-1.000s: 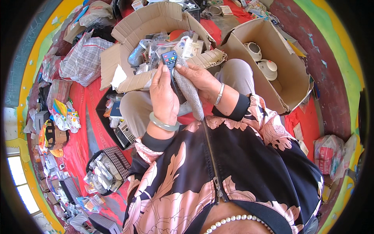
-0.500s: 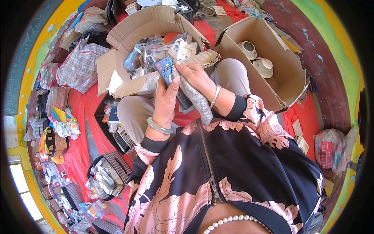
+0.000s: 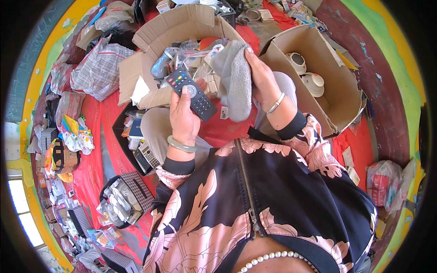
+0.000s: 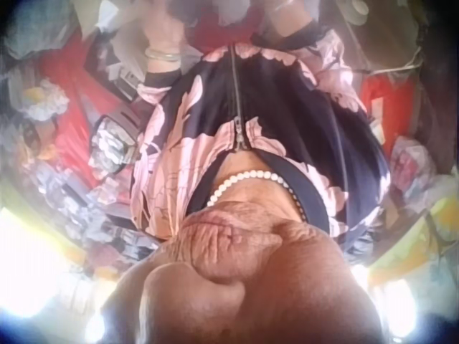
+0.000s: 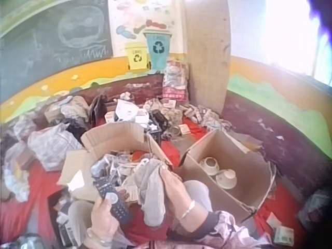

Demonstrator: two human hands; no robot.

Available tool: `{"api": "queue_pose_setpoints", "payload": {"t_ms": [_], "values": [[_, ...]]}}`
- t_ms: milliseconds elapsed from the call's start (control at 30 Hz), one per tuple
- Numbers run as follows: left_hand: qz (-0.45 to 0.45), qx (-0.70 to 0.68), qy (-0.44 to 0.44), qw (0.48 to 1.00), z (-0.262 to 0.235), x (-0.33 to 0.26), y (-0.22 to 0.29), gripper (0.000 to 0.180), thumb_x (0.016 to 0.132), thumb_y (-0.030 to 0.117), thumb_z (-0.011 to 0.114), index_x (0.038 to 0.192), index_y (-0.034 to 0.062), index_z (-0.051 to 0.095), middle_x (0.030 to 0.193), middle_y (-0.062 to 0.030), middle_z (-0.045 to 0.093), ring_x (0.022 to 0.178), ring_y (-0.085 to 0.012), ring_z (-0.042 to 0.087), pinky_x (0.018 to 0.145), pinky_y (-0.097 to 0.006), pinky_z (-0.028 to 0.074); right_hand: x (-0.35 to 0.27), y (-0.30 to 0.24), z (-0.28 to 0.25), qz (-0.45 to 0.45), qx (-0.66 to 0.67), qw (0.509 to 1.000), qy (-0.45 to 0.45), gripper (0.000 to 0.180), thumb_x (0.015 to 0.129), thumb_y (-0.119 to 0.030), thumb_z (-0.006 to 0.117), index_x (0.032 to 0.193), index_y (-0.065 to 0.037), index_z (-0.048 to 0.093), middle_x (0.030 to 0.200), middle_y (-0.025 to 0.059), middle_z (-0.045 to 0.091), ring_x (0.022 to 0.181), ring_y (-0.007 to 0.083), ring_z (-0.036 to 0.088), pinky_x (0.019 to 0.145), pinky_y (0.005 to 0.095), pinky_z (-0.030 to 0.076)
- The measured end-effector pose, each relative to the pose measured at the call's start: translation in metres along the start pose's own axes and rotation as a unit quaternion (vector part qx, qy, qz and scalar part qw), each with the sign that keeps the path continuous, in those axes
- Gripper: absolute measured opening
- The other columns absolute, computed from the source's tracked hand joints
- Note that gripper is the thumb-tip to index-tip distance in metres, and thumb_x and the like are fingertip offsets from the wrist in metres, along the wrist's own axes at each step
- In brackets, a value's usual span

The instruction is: The person cleans various items, including a remote control and a packaged item, using a cloth while sitting on the floor among several cardboard boxes.

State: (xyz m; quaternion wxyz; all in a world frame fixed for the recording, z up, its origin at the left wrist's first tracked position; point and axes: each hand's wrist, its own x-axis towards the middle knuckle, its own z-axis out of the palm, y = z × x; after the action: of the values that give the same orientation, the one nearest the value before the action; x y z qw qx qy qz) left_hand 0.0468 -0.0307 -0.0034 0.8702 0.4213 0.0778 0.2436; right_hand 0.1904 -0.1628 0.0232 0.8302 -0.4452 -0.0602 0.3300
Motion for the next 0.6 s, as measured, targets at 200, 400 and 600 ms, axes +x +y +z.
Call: {"api": "queue_pose_setpoints", "payload": {"t_ms": [200,400,600], "values": [[-0.083,0.124,-0.035,0.988,0.026,-0.012,0.000,0.031,0.097,0.028,0.037,0.112,0.0029,0.047,0.082,-0.0089,0.060,0.066,-0.0161,0.061,0.060,-0.028,0.052,0.001,0.018,0.008,-0.277,-0.451,0.834,-0.154,0.037,0.087,-0.033,0.057,0.103,-0.001,0.054,0.087,0.0151,0.060,0.077,0.0291,0.058,0.068,0.0359,0.047],[-0.064,0.305,-0.101,0.945,0.014,-0.015,-0.001,0.035,0.098,0.031,0.035,0.105,0.0004,0.052,0.080,-0.0045,0.059,0.068,-0.0105,0.055,0.062,-0.024,0.046,-0.008,0.020,0.009,-0.330,-0.576,0.737,-0.127,0.029,0.085,-0.026,0.058,0.084,0.002,0.058,0.065,0.0178,0.053,0.058,0.0326,0.053,0.058,0.0379,0.043],[0.036,0.370,-0.111,0.922,0.015,-0.018,0.001,0.038,0.097,0.032,0.038,0.105,-0.0013,0.054,0.085,-0.0034,0.059,0.077,-0.0089,0.053,0.070,-0.023,0.044,-0.005,0.028,0.006,-0.223,-0.485,0.844,-0.058,0.043,0.086,-0.036,0.055,0.073,0.005,0.057,0.062,0.0235,0.055,0.055,0.0354,0.053,0.055,0.0412,0.043]]}}
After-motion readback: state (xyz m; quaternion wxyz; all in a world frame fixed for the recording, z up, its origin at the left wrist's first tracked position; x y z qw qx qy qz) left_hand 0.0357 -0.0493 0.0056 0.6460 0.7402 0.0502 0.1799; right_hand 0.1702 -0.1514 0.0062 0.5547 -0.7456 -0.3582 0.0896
